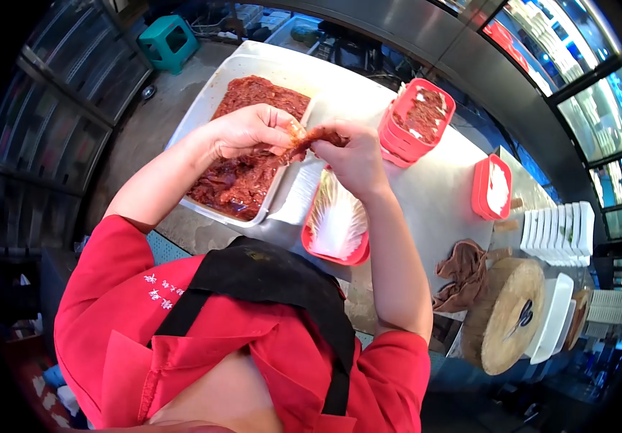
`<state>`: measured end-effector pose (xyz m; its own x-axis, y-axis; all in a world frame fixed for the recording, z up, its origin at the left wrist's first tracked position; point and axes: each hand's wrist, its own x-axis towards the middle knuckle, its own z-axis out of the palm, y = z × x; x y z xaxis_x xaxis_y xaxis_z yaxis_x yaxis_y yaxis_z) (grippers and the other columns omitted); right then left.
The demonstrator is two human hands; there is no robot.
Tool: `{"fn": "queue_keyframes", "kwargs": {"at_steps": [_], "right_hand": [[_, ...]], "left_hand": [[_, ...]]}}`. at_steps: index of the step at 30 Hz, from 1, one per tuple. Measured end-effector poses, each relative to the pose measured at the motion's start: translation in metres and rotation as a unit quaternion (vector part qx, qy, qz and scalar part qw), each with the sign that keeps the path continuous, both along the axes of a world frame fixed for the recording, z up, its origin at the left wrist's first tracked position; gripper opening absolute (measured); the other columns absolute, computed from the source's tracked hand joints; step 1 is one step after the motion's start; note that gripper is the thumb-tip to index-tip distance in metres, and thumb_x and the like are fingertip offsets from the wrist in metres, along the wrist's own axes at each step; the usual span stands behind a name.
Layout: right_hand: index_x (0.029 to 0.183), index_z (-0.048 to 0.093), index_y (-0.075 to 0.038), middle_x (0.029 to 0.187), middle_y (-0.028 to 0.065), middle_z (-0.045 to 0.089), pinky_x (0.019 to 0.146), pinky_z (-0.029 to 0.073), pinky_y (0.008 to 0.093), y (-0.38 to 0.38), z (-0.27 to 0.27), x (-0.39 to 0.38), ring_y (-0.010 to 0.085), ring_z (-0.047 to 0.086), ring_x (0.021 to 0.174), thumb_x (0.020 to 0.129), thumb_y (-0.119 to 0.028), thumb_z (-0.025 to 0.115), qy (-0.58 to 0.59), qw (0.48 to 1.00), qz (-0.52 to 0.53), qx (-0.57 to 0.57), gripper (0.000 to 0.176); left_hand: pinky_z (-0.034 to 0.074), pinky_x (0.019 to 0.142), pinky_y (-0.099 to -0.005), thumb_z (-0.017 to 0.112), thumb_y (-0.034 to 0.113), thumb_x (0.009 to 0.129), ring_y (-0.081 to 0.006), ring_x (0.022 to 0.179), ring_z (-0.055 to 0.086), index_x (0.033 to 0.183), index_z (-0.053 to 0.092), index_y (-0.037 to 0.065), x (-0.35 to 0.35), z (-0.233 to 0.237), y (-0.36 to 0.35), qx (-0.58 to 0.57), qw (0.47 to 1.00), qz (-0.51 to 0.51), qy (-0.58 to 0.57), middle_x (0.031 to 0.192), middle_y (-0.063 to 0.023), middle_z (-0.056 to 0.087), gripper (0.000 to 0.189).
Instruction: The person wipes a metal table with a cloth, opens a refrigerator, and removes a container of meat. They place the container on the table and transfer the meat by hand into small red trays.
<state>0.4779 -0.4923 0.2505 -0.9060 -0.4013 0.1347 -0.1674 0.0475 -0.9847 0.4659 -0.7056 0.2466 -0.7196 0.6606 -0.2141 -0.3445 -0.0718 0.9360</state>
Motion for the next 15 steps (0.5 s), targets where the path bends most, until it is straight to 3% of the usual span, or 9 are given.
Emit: {"fn": "queue_keyframes", "kwargs": {"at_steps": [6,8,10,13,15], "right_hand": [[0.083,0.062,0.004,0.076,0.0085,0.065,0.067,0.051,0.0235,0.041,-0.016,0.026,0.0114,0.062,0.070,0.073,0.006,0.059,-0.076,0.994,-0.062,-0.051,0.011],[0.083,0.062,0.004,0.075,0.0082,0.064,0.065,0.050,0.0233,0.049,-0.023,0.032,0.0109,0.061,0.068,0.073,0.006,0.060,-0.106,0.988,-0.086,-0.076,0.011],[0.082,0.062,0.004,0.075,0.0079,0.064,0.064,0.050,0.0231,0.055,-0.029,0.037,0.0106,0.060,0.067,0.073,0.006,0.060,-0.129,0.983,-0.105,-0.077,0.010],[0.083,0.061,0.004,0.074,0.0070,0.063,0.064,0.049,0.0228,0.061,-0.037,0.043,0.0110,0.059,0.067,0.073,0.004,0.062,-0.163,0.976,-0.124,-0.071,0.010],[0.084,0.061,0.003,0.074,0.0064,0.062,0.064,0.048,0.0228,0.064,-0.044,0.045,0.0116,0.059,0.068,0.074,0.003,0.064,-0.177,0.973,-0.130,-0.066,0.011]], "left_hand": [[0.047,0.073,-0.0215,0.062,-0.002,0.073,-0.0076,0.075,0.060,0.097,0.063,-0.002,0.015,-0.012,0.056,-0.070,0.996,-0.007,0.058,0.084,-0.0045,0.066,0.024],[0.047,0.072,-0.0224,0.058,-0.005,0.070,-0.0078,0.074,0.059,0.092,0.062,-0.002,0.020,-0.020,0.072,-0.125,0.983,0.001,0.133,0.079,-0.0023,0.063,0.023],[0.048,0.067,-0.0231,0.057,-0.004,0.070,-0.0074,0.072,0.058,0.089,0.061,-0.003,0.027,-0.025,0.086,-0.141,0.978,0.007,0.156,0.074,-0.0008,0.061,0.020],[0.047,0.059,-0.0250,0.057,0.000,0.073,-0.0077,0.064,0.057,0.086,0.061,-0.003,0.040,-0.021,0.101,-0.269,0.927,0.060,0.254,0.068,-0.0020,0.058,0.013],[0.047,0.058,-0.0247,0.058,0.002,0.074,-0.0075,0.063,0.056,0.085,0.061,-0.002,0.041,-0.030,0.104,-0.283,0.906,0.060,0.309,0.067,-0.0023,0.058,0.012]]}}
